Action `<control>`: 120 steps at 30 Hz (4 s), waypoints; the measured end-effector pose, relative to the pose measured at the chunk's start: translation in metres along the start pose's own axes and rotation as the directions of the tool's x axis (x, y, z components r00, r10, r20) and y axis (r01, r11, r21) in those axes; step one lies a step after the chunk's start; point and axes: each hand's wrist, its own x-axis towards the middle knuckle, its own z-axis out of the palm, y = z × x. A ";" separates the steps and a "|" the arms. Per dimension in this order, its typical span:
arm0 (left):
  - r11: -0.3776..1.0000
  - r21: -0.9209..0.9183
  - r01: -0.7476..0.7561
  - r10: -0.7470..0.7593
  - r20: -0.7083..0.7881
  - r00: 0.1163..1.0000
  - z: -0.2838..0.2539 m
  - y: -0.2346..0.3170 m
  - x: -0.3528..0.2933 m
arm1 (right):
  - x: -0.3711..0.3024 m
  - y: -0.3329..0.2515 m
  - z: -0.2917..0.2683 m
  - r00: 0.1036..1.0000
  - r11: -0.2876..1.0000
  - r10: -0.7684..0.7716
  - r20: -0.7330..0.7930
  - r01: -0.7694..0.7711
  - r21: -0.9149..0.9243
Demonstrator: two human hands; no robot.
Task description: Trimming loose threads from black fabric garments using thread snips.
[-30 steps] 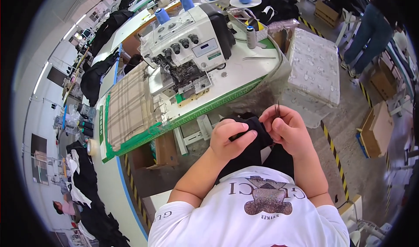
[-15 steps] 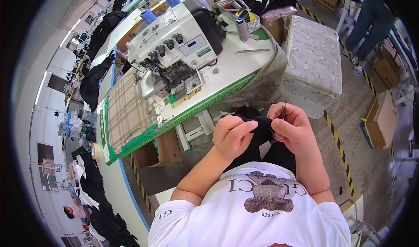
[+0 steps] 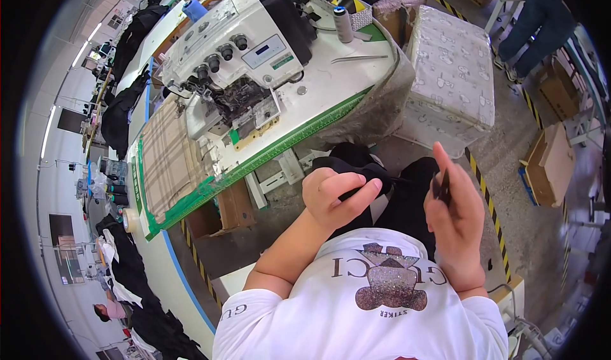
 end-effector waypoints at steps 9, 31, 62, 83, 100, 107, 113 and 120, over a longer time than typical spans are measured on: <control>0.998 -0.063 -0.031 0.032 0.007 0.999 0.004 -0.003 -0.002 | -0.006 -0.008 0.009 0.946 0.974 -0.146 0.288 0.189 -0.127; 0.998 -0.070 0.000 0.004 0.047 0.999 0.002 0.000 -0.001 | 0.002 -0.009 0.015 0.934 0.767 -0.358 -0.006 0.291 -0.572; 0.976 -0.208 0.069 -0.059 0.053 0.997 0.013 0.005 0.005 | 0.008 0.005 0.020 0.890 0.778 -0.453 -0.056 0.364 -0.512; 0.942 -0.310 0.126 -0.115 0.053 0.992 0.021 0.011 0.013 | 0.010 0.017 0.021 0.869 0.841 -0.454 -0.195 0.346 -0.415; 0.434 -0.572 0.696 -0.657 0.328 0.679 0.019 0.028 0.002 | 0.020 0.038 0.011 0.948 0.855 0.317 0.033 -0.301 0.423; 0.484 -0.631 0.606 -0.563 0.306 0.768 0.018 0.021 -0.005 | 0.026 0.048 0.027 0.977 0.877 0.152 0.152 -0.204 0.435; 0.577 -0.635 0.513 -0.480 0.244 0.842 0.013 0.019 -0.011 | 0.027 0.044 0.028 0.993 0.962 -0.013 0.117 -0.019 0.271; 0.701 -0.576 0.420 -0.387 0.187 0.903 0.008 0.016 -0.016 | 0.024 0.027 0.025 0.986 0.989 -0.138 0.089 0.133 0.065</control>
